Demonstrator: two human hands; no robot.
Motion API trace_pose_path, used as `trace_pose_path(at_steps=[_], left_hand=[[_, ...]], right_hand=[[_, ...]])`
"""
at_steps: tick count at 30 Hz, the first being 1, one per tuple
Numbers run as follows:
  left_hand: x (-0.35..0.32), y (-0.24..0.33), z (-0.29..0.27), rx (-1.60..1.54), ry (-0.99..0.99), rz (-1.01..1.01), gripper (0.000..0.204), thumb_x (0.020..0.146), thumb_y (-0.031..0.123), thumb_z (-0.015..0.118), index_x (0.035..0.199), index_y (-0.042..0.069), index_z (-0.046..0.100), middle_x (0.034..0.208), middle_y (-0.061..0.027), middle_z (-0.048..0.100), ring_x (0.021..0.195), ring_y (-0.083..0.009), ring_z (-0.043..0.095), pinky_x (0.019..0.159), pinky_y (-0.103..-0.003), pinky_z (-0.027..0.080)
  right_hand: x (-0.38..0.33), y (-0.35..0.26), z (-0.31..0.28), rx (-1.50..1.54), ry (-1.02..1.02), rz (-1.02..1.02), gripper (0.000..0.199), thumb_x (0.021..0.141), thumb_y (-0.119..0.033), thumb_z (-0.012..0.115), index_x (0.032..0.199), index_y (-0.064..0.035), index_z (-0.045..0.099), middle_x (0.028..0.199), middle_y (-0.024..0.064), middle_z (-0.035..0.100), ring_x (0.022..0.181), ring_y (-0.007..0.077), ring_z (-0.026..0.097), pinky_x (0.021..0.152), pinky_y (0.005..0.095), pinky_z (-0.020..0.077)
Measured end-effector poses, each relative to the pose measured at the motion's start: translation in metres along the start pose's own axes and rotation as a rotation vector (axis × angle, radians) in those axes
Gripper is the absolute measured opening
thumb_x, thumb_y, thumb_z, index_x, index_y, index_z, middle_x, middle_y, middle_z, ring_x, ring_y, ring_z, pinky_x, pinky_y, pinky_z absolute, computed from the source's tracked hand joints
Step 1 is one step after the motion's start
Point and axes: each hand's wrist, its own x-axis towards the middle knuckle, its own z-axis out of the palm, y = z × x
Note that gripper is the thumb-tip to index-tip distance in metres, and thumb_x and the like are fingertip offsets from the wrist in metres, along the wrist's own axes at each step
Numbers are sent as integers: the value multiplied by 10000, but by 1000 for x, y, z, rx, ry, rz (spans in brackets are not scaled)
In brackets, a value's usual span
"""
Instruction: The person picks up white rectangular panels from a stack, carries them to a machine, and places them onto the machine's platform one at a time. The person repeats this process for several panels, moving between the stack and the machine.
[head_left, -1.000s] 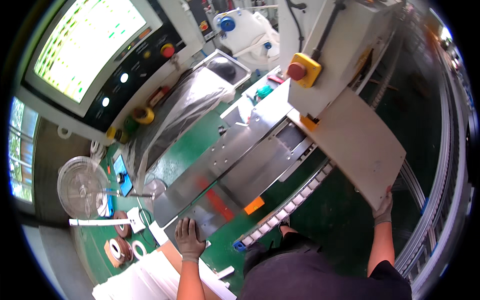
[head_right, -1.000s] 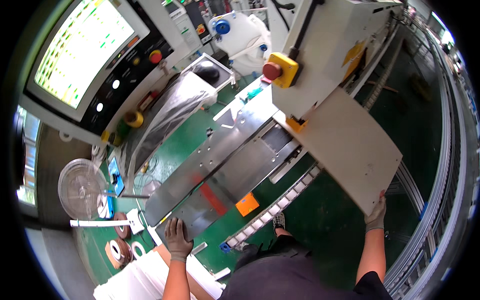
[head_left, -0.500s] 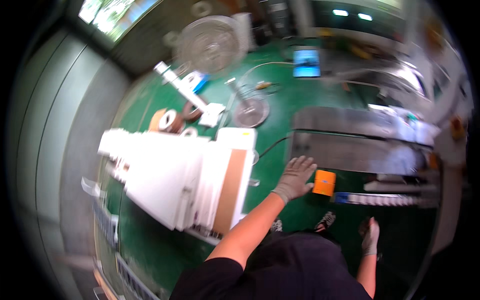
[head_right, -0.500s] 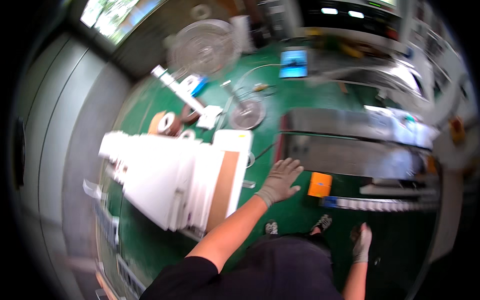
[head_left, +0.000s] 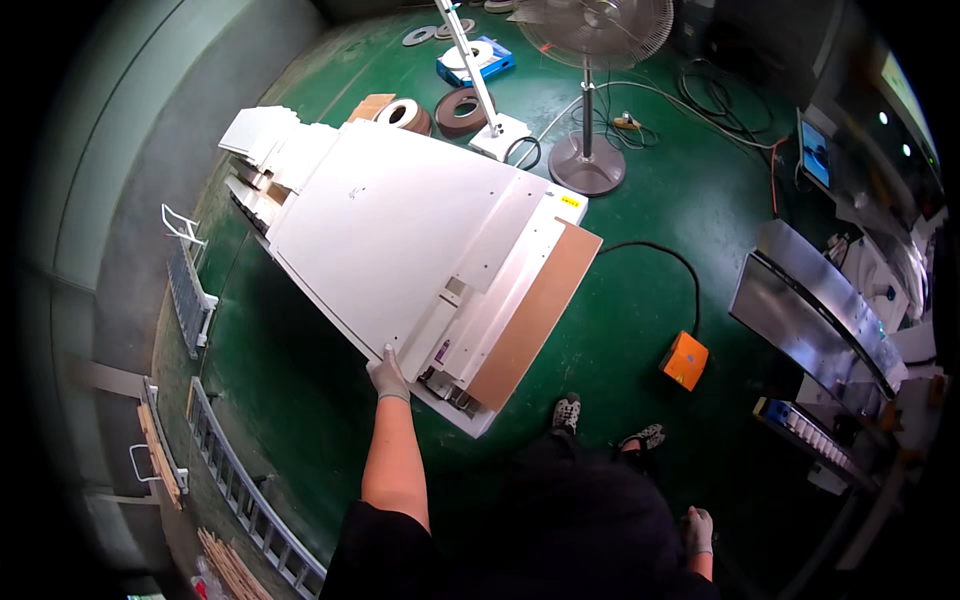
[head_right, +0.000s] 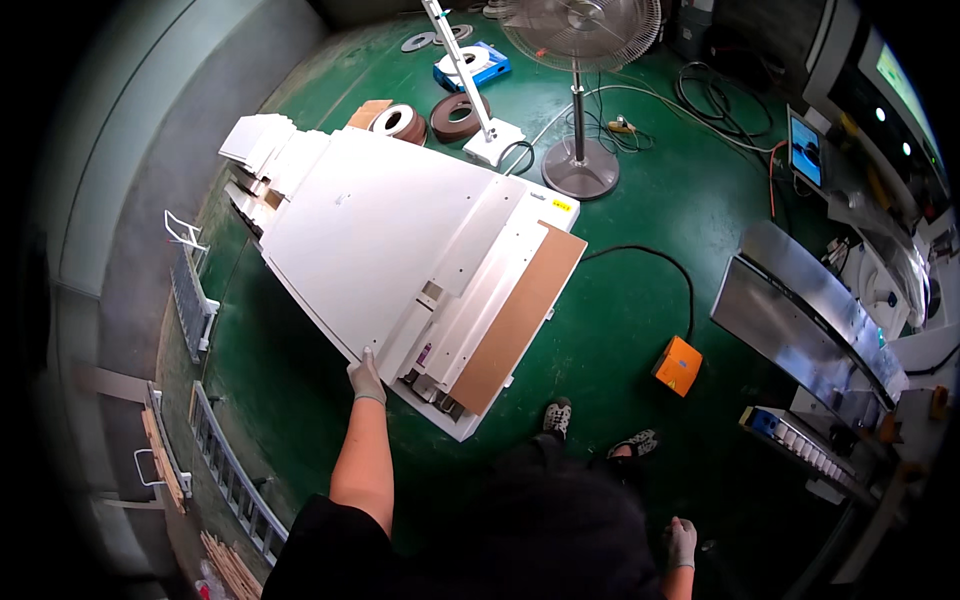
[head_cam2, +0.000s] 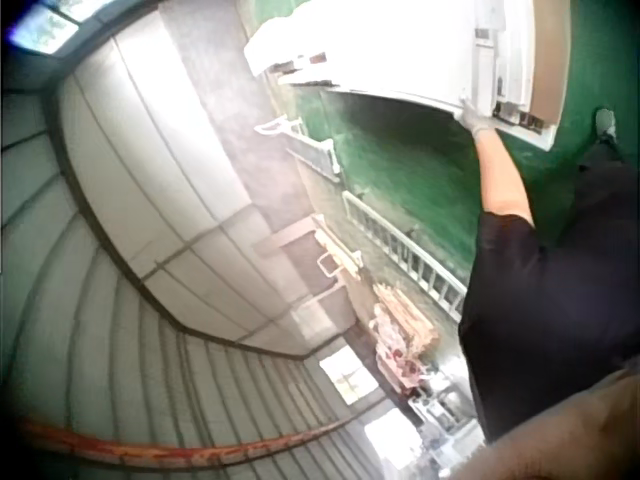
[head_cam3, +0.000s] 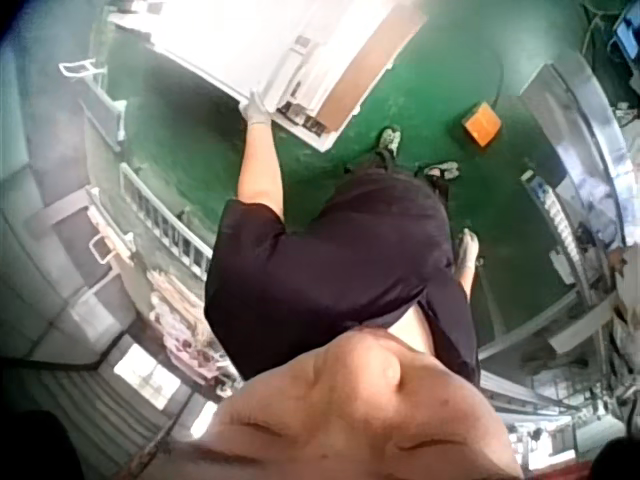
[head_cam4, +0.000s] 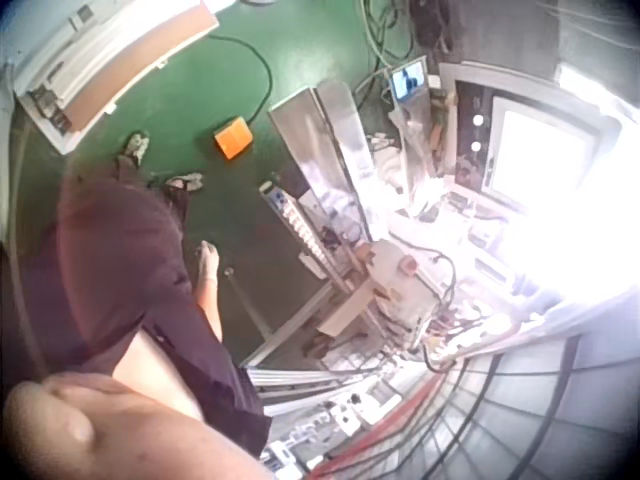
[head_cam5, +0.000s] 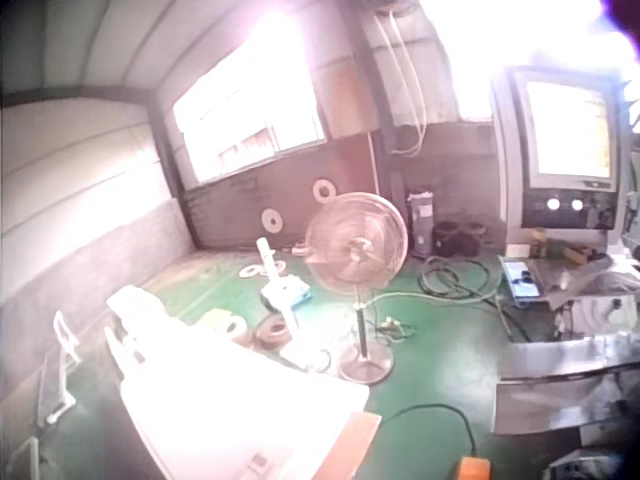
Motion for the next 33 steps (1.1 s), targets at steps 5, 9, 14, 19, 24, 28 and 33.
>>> trace_pose_path(at_steps=[5, 9, 14, 19, 24, 28, 33], left_hand=[[15, -22, -17, -294, -85, -166, 398, 993, 348, 648, 1208, 35, 529, 1140, -115, 620, 953, -228, 633, 804, -366, 532], [22, -11, -34, -226, -274, -309, 385, 983, 456, 640, 1159, 138, 511, 1121, -65, 595, 966, -210, 595, 752, -372, 514], [18, 7, -56, -46, -438, -415, 334, 1017, 433, 594, 1107, 123, 508, 1026, -55, 619, 852, -203, 618, 754, -402, 543], [-38, -31, -98, -112, -662, -461, 256, 1046, 371, 552, 1059, 119, 503, 916, -39, 598, 817, -200, 631, 754, -382, 560], [-102, -62, -167, -100, -841, -724, 406, 1051, 362, 510, 1349, 86, 502, 1215, -123, 626, 1071, -290, 645, 930, -509, 542], [-89, -70, -177, -647, -553, -553, 660, 1043, 482, 464, 1468, -19, 408, 1469, -187, 513, 1335, -348, 518, 1128, -501, 412], [-50, -98, -184, -530, -249, -455, 657, 1053, 511, 438, 1430, -28, 438, 1397, -187, 570, 1279, -347, 568, 1082, -503, 463]], right_hand=[[4, -40, 13, 75, -29, -75, 250, 991, -283, 638, 1096, -60, 596, 743, 26, 574, 578, 114, 519, 507, 261, 427], [17, -83, 45, 29, -122, -94, 200, 1008, -235, 616, 1112, -68, 585, 766, 20, 580, 583, 97, 508, 508, 249, 418], [19, -135, 83, -181, -227, -222, 160, 1019, -199, 607, 1110, -70, 584, 825, 33, 607, 625, 97, 533, 539, 231, 427], [20, -167, 97, -161, -297, -268, 207, 1007, -224, 638, 1106, -48, 593, 854, 36, 618, 663, 99, 555, 576, 226, 444], [-15, -209, 143, -193, -355, -311, 199, 1021, -194, 605, 1092, -11, 630, 884, 36, 648, 752, 99, 604, 684, 244, 515], [-21, -267, 214, -662, -364, -909, 230, 984, -217, 622, 1076, -7, 650, 946, 127, 689, 859, 252, 681, 777, 343, 540], [-57, -391, 342, -687, -365, -1424, 360, 920, -271, 639, 1140, 13, 641, 1090, 196, 674, 989, 316, 664, 874, 406, 517]])
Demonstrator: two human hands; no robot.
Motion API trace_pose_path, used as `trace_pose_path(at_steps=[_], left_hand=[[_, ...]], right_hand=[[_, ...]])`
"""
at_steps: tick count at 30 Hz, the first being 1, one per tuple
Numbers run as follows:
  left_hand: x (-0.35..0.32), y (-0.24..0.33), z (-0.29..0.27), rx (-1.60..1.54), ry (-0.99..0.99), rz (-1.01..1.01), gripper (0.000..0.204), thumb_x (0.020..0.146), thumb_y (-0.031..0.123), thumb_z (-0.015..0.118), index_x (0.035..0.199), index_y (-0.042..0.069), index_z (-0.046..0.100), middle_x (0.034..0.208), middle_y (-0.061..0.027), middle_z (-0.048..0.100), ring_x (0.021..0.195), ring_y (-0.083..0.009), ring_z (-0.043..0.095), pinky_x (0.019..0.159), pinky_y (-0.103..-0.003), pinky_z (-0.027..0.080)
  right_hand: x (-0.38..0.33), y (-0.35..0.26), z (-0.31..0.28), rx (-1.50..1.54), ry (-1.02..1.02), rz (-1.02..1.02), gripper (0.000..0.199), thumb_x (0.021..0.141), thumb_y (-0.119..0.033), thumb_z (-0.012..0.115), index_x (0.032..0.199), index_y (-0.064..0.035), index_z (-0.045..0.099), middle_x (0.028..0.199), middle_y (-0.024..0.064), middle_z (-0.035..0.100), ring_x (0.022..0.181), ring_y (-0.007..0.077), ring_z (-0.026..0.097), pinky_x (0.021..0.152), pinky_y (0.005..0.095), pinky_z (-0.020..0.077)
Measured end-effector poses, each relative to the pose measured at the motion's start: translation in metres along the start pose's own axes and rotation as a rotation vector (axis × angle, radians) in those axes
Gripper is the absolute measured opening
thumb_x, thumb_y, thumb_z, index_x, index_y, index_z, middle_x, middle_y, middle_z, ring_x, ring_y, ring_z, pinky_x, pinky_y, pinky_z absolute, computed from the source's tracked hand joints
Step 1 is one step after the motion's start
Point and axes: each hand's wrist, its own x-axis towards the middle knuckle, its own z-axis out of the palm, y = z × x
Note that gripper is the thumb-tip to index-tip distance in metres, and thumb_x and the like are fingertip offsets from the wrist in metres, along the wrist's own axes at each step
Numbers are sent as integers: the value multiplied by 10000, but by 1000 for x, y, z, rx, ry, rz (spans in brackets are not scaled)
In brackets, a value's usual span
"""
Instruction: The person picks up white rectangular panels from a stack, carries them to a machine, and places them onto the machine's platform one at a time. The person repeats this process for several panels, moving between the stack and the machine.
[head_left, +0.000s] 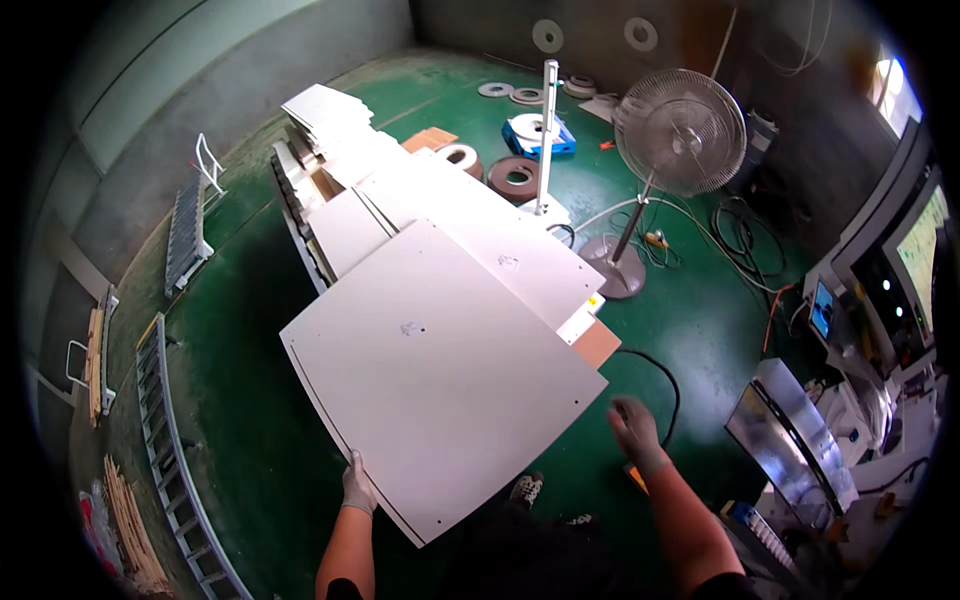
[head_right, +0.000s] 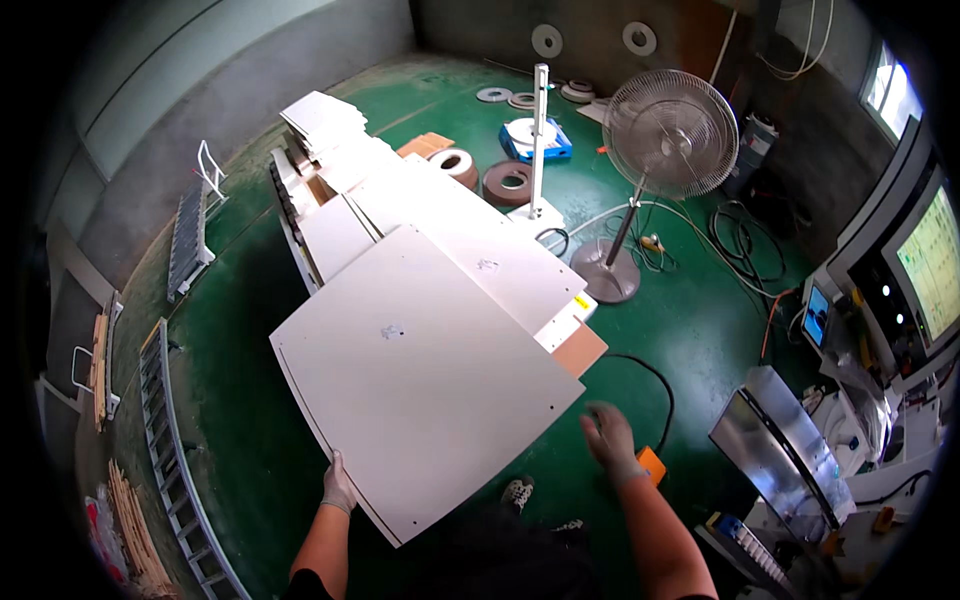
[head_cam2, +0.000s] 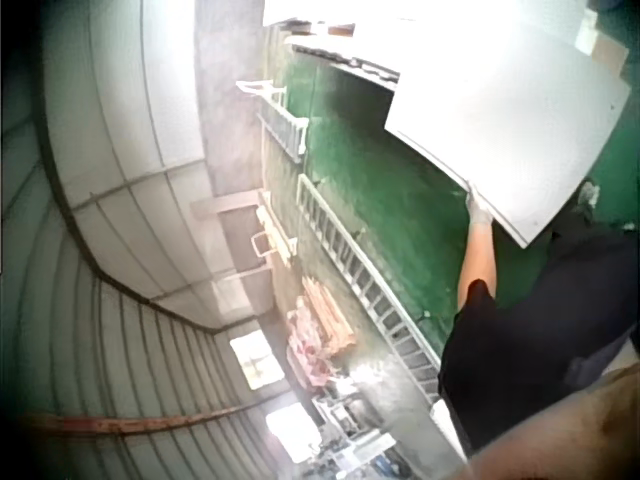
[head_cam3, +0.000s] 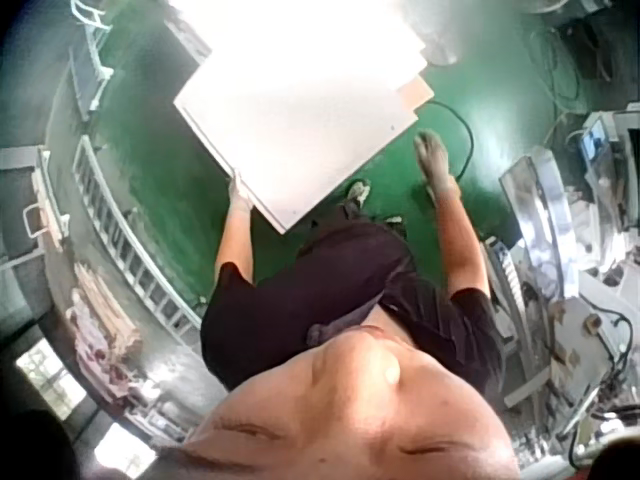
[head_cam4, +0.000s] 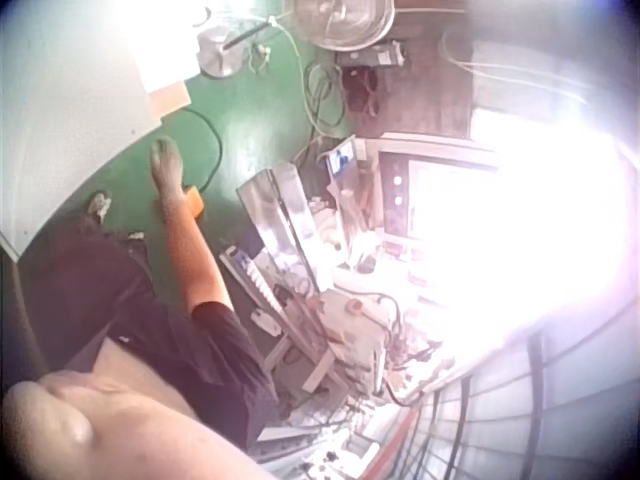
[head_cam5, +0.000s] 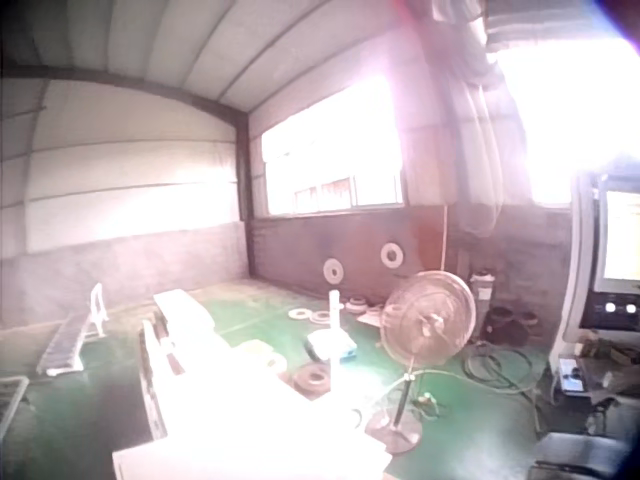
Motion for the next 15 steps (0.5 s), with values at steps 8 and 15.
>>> trace_pose_path(at_steps=[8, 15], left_hand=[[-6, -10, -16, 105, 76, 63, 682, 1023, 493, 544, 1353, -95, 444, 1290, -218, 598, 1152, -316, 636, 1012, -444, 523], [-56, -4, 8, 87, 216, 82, 582, 1024, 414, 578, 1313, -74, 448, 1255, -217, 599, 1036, -292, 666, 897, -435, 570]], right_hand=[[110, -11, 61, -109, -264, 253, 464, 862, -377, 676, 1102, 18, 634, 985, 223, 701, 954, 401, 676, 844, 436, 518], [17, 47, 8, 81, -615, 493, 549, 882, -439, 710, 1127, 50, 660, 1025, 128, 705, 979, 239, 671, 828, 362, 516]])
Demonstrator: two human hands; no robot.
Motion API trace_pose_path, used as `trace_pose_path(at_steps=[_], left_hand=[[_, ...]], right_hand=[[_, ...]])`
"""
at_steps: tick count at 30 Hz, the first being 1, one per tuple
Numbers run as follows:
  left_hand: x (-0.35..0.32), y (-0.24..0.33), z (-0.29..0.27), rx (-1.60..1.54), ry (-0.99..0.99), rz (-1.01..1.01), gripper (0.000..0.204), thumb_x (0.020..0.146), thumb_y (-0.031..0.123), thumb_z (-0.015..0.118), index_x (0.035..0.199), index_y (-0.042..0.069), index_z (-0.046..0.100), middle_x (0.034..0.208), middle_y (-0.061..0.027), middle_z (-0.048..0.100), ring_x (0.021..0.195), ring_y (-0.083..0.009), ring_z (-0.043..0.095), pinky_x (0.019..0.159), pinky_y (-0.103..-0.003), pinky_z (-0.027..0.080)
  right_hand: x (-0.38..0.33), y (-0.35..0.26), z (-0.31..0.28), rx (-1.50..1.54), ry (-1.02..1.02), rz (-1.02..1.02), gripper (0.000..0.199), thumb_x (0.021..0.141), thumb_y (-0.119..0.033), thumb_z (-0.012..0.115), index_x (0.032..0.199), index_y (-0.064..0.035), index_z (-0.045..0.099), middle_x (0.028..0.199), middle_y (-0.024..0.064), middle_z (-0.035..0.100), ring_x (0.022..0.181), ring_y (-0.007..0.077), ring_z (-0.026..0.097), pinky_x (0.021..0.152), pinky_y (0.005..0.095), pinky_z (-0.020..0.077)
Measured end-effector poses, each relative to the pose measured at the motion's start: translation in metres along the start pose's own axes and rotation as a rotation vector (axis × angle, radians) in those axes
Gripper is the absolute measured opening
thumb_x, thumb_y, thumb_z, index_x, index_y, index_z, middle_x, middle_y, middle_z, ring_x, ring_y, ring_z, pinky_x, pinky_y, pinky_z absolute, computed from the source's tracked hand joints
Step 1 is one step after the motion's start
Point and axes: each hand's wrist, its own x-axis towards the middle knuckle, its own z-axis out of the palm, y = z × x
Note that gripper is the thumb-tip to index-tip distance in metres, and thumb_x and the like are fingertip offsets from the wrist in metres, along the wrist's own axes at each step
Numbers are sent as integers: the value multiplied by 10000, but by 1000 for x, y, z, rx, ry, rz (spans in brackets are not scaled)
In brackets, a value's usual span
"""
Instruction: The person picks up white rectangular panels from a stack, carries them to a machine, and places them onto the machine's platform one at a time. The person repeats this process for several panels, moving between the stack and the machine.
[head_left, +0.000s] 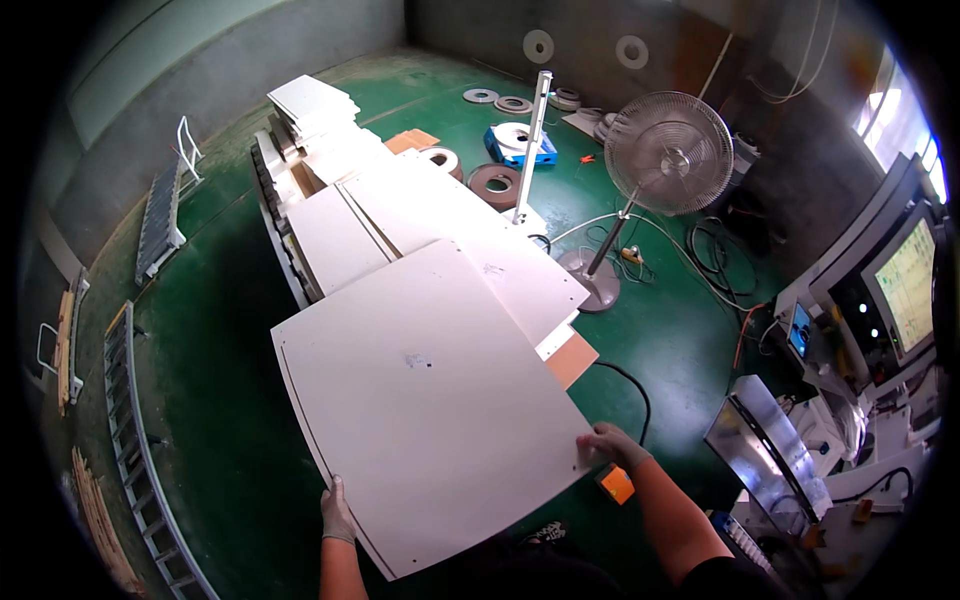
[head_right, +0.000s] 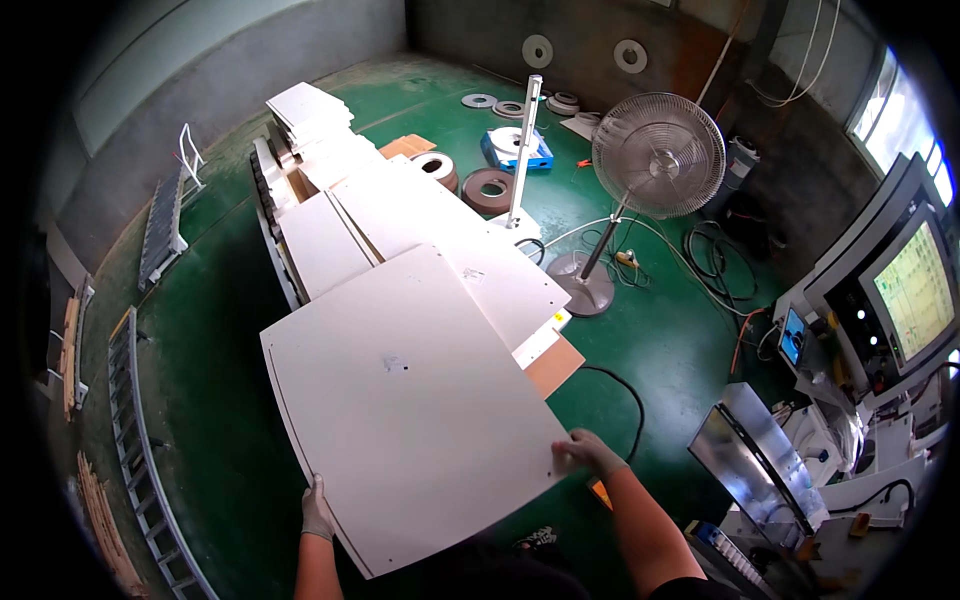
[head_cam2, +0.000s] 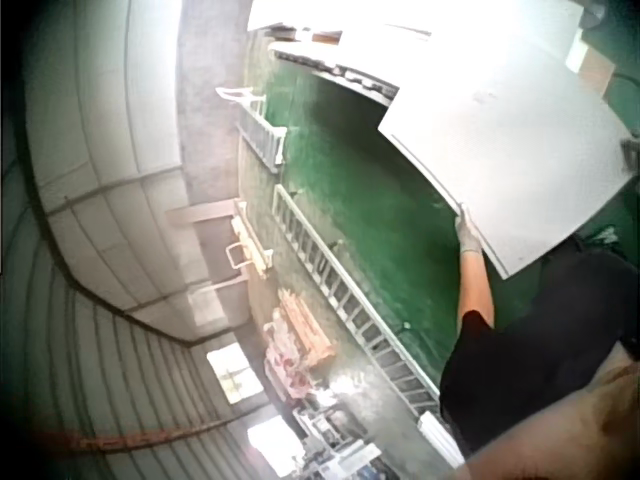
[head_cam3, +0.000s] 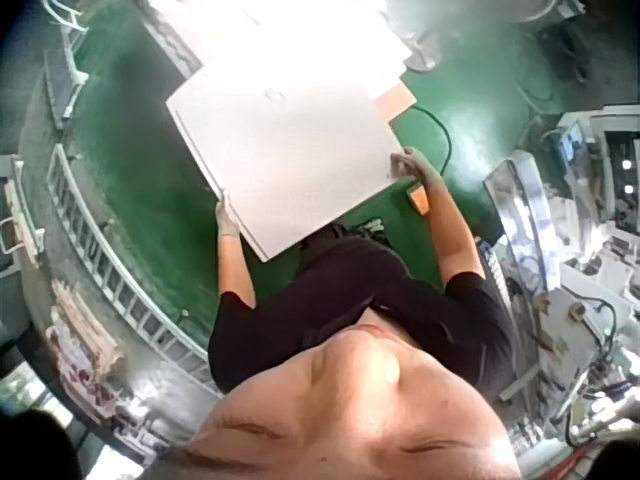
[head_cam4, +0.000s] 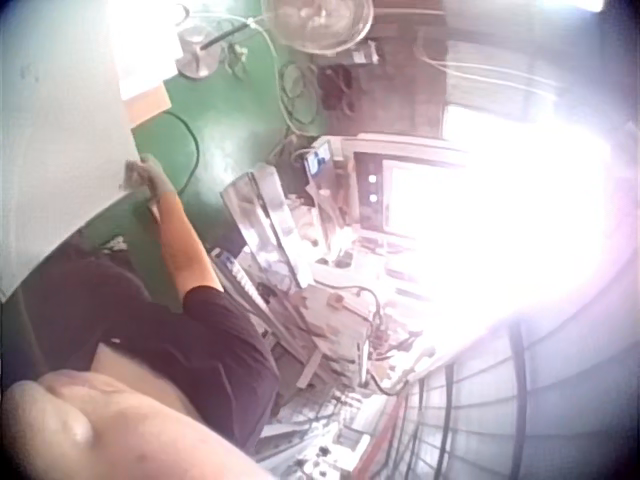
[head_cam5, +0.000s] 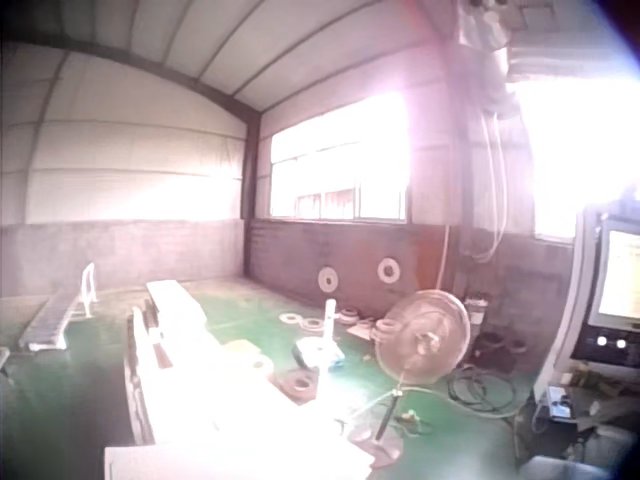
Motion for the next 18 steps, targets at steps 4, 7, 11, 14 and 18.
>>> trace_pose_path(at_steps=[4, 7, 11, 14, 18], left_hand=[[-3, -5, -1, 73, -117, 81, 516, 1049, 440, 513, 1116, -63, 600, 1047, -144, 680, 914, -230, 686, 779, -359, 577], [-6, -6, 19, 122, -38, 177, 530, 1070, 447, 463, 1139, -48, 640, 1058, -124, 691, 950, -223, 687, 816, -355, 576], [-20, 14, 57, 198, -136, 178, 534, 1064, 435, 466, 1073, -67, 648, 981, -107, 694, 856, -205, 672, 767, -344, 564], [-22, 10, 82, 249, -233, 257, 527, 1067, 418, 457, 1085, -72, 648, 1012, -113, 688, 881, -203, 667, 776, -347, 563], [-38, 3, 122, 251, -385, 292, 507, 1065, 410, 470, 1092, -64, 648, 1013, -104, 680, 878, -187, 657, 783, -340, 557]], right_hand=[[-43, 46, 16, 270, -213, 274, 609, 903, -506, 730, 1135, 55, 698, 1058, 92, 704, 920, 178, 666, 828, 320, 539], [-93, 38, 38, 449, -19, 270, 661, 897, -561, 708, 1159, 45, 695, 1029, 102, 717, 940, 192, 682, 834, 342, 540], [-154, 45, 34, 301, 247, 167, 685, 871, -572, 729, 1149, 52, 687, 998, 121, 735, 923, 202, 705, 828, 346, 544], [-201, 78, 52, 297, 407, 140, 682, 854, -575, 742, 1118, 52, 689, 957, 118, 742, 873, 198, 714, 811, 347, 550], [-274, 113, 88, 498, 554, 163, 669, 834, -596, 742, 1062, 32, 713, 925, 103, 741, 853, 192, 706, 802, 341, 545]])
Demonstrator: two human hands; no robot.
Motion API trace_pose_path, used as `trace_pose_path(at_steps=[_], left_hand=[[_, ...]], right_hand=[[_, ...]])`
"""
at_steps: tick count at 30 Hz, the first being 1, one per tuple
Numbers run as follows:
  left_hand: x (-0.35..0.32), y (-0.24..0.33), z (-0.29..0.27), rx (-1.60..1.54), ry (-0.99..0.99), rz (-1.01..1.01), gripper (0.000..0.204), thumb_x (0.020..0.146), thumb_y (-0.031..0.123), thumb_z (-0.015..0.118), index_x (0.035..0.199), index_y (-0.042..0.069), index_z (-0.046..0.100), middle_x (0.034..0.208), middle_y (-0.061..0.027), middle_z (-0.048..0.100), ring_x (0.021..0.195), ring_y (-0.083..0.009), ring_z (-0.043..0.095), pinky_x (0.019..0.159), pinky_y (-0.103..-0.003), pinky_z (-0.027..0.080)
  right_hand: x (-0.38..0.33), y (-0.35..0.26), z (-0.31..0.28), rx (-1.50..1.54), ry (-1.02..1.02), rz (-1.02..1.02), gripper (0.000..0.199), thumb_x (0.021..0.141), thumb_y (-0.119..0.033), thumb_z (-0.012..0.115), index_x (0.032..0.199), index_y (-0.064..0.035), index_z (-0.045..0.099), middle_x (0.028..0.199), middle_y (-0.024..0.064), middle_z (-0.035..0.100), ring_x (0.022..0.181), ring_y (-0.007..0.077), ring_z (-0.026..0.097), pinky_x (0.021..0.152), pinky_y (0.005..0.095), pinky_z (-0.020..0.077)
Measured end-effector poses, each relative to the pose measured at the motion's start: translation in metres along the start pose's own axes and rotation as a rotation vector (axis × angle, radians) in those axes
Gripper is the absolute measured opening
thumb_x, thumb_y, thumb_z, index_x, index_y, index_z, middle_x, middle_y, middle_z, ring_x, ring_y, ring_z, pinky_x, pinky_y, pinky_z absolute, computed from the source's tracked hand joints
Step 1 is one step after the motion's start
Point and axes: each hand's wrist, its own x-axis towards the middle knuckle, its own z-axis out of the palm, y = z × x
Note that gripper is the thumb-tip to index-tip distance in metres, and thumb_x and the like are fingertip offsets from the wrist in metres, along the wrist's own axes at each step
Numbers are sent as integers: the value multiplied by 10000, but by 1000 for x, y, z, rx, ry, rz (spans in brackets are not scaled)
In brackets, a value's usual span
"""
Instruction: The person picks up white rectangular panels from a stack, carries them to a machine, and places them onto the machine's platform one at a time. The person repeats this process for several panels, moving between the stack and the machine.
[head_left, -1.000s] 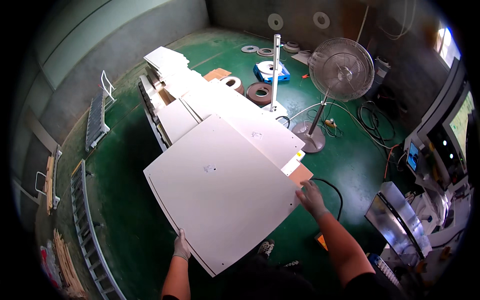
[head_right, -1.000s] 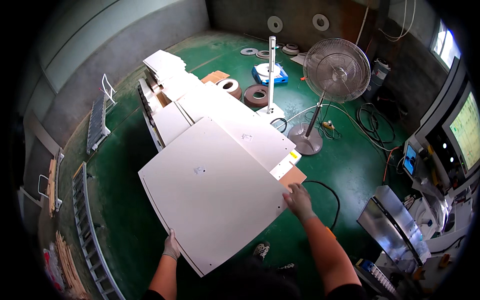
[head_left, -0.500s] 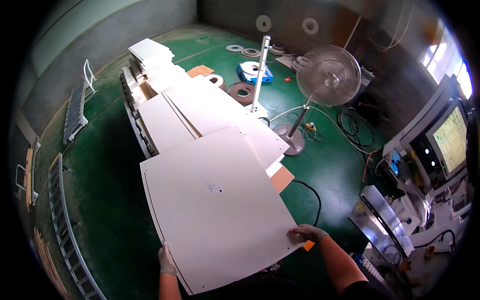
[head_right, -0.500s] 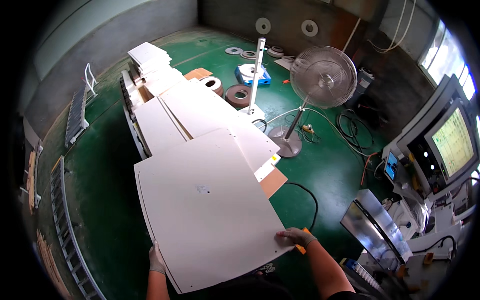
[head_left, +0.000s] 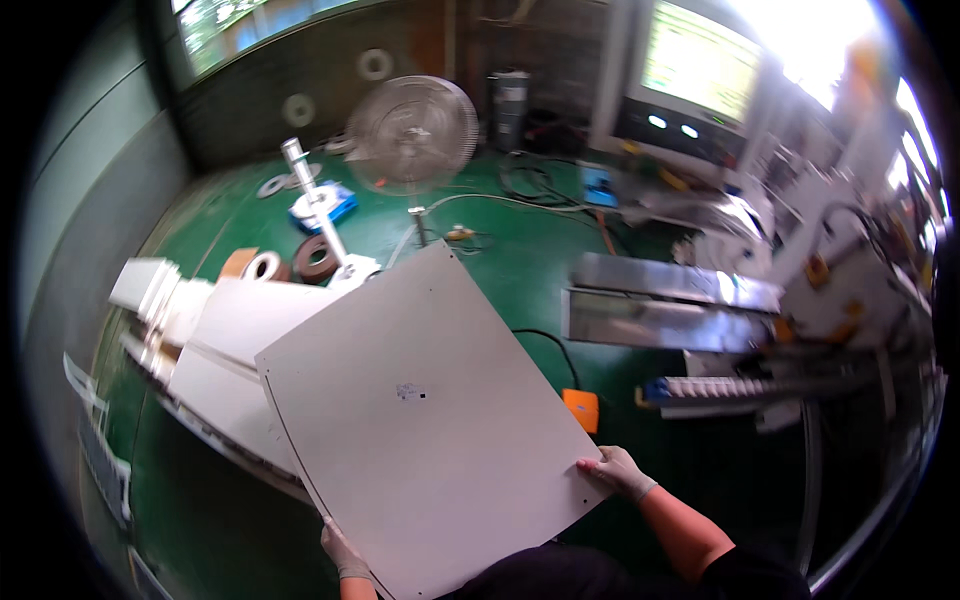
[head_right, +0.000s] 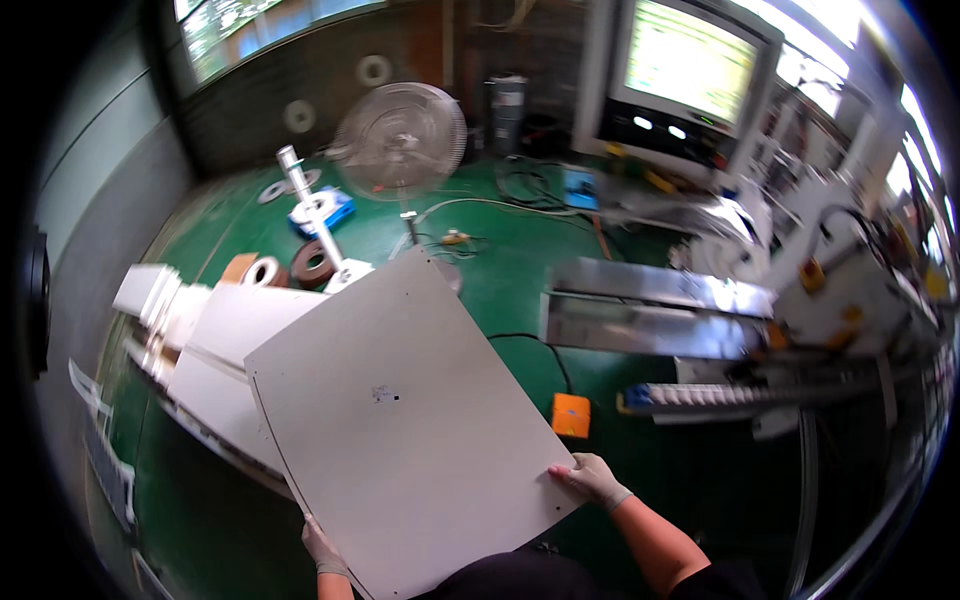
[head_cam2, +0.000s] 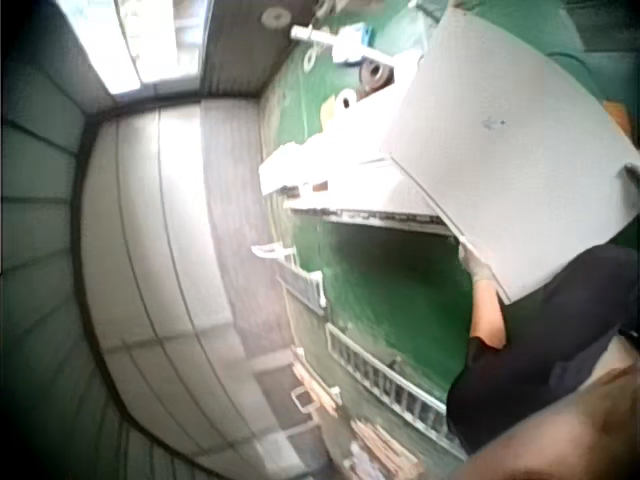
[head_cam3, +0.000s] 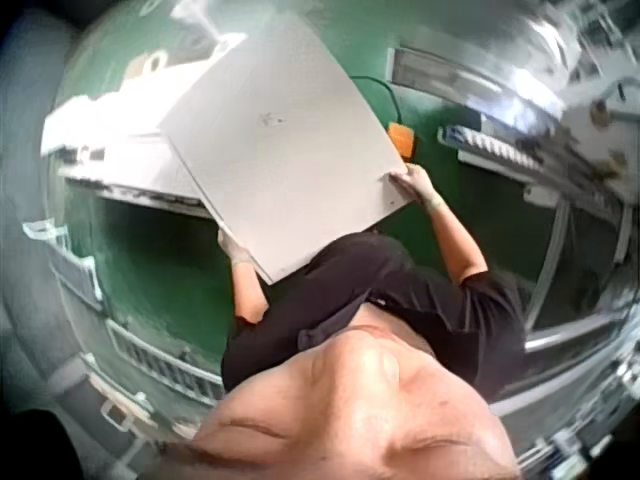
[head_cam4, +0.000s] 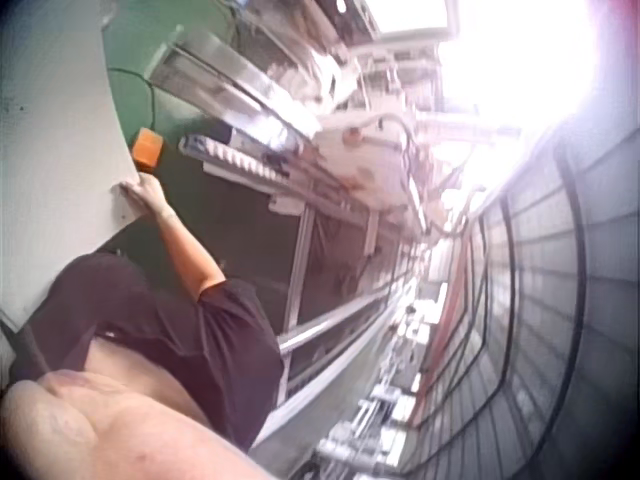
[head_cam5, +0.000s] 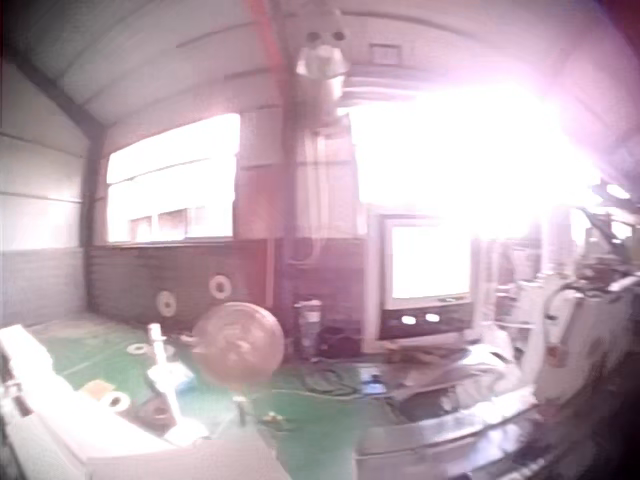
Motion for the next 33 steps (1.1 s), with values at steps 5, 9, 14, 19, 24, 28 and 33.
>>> trace_pose_path(at_steps=[5, 9, 14, 19, 24, 28, 33], left_hand=[[22, -20, 42, 306, -280, 81, 487, 1063, 414, 489, 1117, -45, 640, 1022, -85, 671, 909, -194, 643, 824, -350, 544], [-9, -21, 116, 693, -413, 130, 406, 1048, 387, 544, 960, -2, 623, 893, -30, 608, 800, -154, 570, 754, -330, 515], [-52, -64, 171, 453, -630, 80, 421, 1048, 404, 528, 812, 56, 557, 755, 14, 506, 698, -120, 474, 618, -335, 415], [-102, -78, 224, 493, -750, 67, 459, 1048, 430, 499, 770, 65, 522, 708, 28, 448, 632, -120, 411, 563, -341, 368], [-110, -62, 266, 574, -932, -12, 518, 1083, 417, 411, 975, -27, 655, 870, -85, 657, 768, -185, 609, 706, -350, 514], [-171, -52, 289, 495, -1175, -139, 561, 1111, 392, 296, 1153, -65, 619, 1049, -158, 701, 953, -254, 697, 862, -366, 576], [-209, -55, 299, 218, -1209, -490, 523, 1115, 374, 270, 1322, -40, 514, 1241, -176, 631, 1113, -295, 654, 971, -412, 553]], right_hand=[[-93, 95, -19, 143, 188, 122, 642, 806, -582, 754, 1033, 18, 729, 915, 98, 736, 834, 183, 693, 780, 321, 533], [-165, 157, -22, 259, 378, 191, 559, 838, -500, 744, 1056, 14, 734, 960, 112, 734, 873, 196, 695, 809, 339, 537], [-215, 224, -40, 528, 470, 298, 474, 859, -414, 745, 1022, 31, 727, 945, 97, 728, 836, 183, 686, 781, 329, 542], [-227, 278, -81, 633, 678, 267, 464, 953, -426, 644, 923, 31, 720, 841, 102, 707, 747, 175, 636, 725, 356, 521], [-249, 284, -104, 1610, 937, 72, 724, 945, -606, 567, 1308, 20, 541, 1060, 138, 669, 888, 226, 642, 830, 380, 550], [-240, 269, -87, 2149, 1060, -255, 805, 942, -613, 540, 1474, -20, 429, 1342, 162, 581, 1264, 345, 545, 1112, 526, 407], [-216, 198, 13, 2088, 533, -400, 642, 991, -504, 518, 1436, -43, 484, 1433, 128, 552, 1344, 322, 496, 1155, 488, 363]])
